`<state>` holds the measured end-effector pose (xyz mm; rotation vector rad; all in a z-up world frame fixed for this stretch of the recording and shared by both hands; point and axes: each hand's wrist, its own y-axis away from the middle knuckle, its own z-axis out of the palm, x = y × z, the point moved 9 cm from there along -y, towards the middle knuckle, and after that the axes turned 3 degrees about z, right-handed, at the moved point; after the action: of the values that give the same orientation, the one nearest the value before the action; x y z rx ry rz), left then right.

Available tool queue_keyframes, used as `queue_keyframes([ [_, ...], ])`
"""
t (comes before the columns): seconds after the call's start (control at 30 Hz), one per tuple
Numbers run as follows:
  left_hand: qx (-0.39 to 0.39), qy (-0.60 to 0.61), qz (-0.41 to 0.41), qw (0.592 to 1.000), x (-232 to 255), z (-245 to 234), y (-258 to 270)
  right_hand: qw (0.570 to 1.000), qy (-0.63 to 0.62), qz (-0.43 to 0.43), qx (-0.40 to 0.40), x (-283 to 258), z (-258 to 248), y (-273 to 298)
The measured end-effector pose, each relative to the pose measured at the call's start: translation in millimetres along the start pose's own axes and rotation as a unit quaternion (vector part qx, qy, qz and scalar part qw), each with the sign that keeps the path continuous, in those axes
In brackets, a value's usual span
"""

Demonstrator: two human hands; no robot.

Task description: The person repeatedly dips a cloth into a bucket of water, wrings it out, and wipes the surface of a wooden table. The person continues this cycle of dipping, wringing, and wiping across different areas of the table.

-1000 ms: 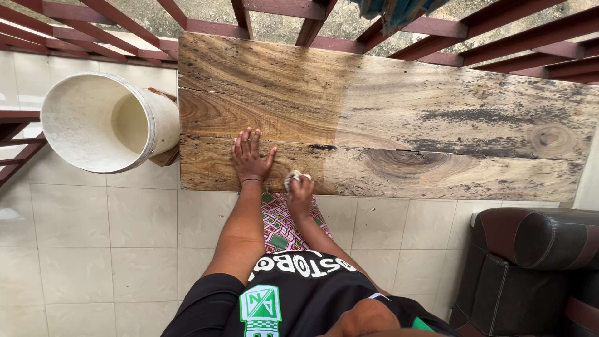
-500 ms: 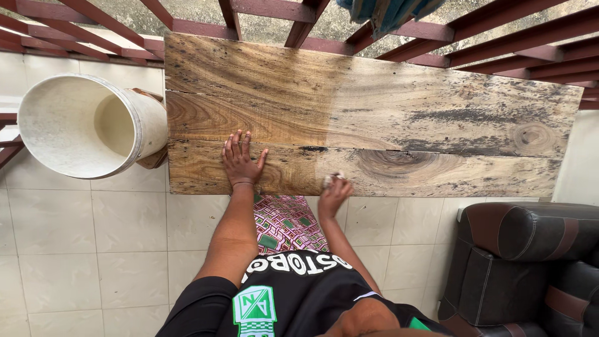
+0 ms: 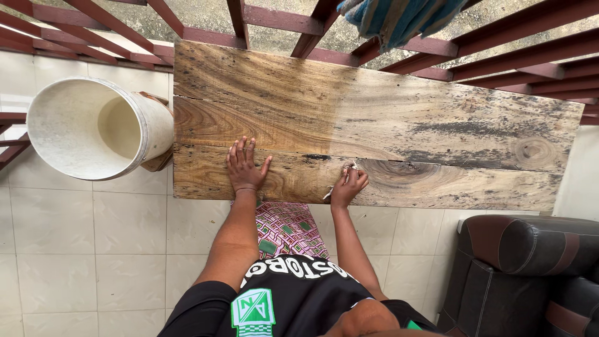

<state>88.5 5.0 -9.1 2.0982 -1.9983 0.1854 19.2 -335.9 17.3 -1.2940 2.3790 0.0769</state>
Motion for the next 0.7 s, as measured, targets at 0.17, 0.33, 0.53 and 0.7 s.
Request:
queue_keyframes([
  [0.17, -0.004, 0.012, 0.001, 1.0, -0.6, 0.0, -0.6, 0.99, -0.093, -0.088, -0.067, -92.3, 45.0, 43.5],
  [0.33, 0.012, 0.029, 0.001, 1.0, -0.9, -6.9, 1.4, 0.954, -0.068, -0.222, -0.191, -148.7, 76.2, 69.7],
  [0.53, -0.002, 0.025, -0.002, 1.0, -2.6, -0.9, 0.0, 0.995, -0.087, 0.012, -0.048, -17.3, 0.0, -34.8],
  [0.7, -0.023, 0.007, -0.006, 1.0, -3.7, 7.5, -0.5, 0.984, -0.152, 0.093, 0.008, -36.7, 20.4, -25.2],
])
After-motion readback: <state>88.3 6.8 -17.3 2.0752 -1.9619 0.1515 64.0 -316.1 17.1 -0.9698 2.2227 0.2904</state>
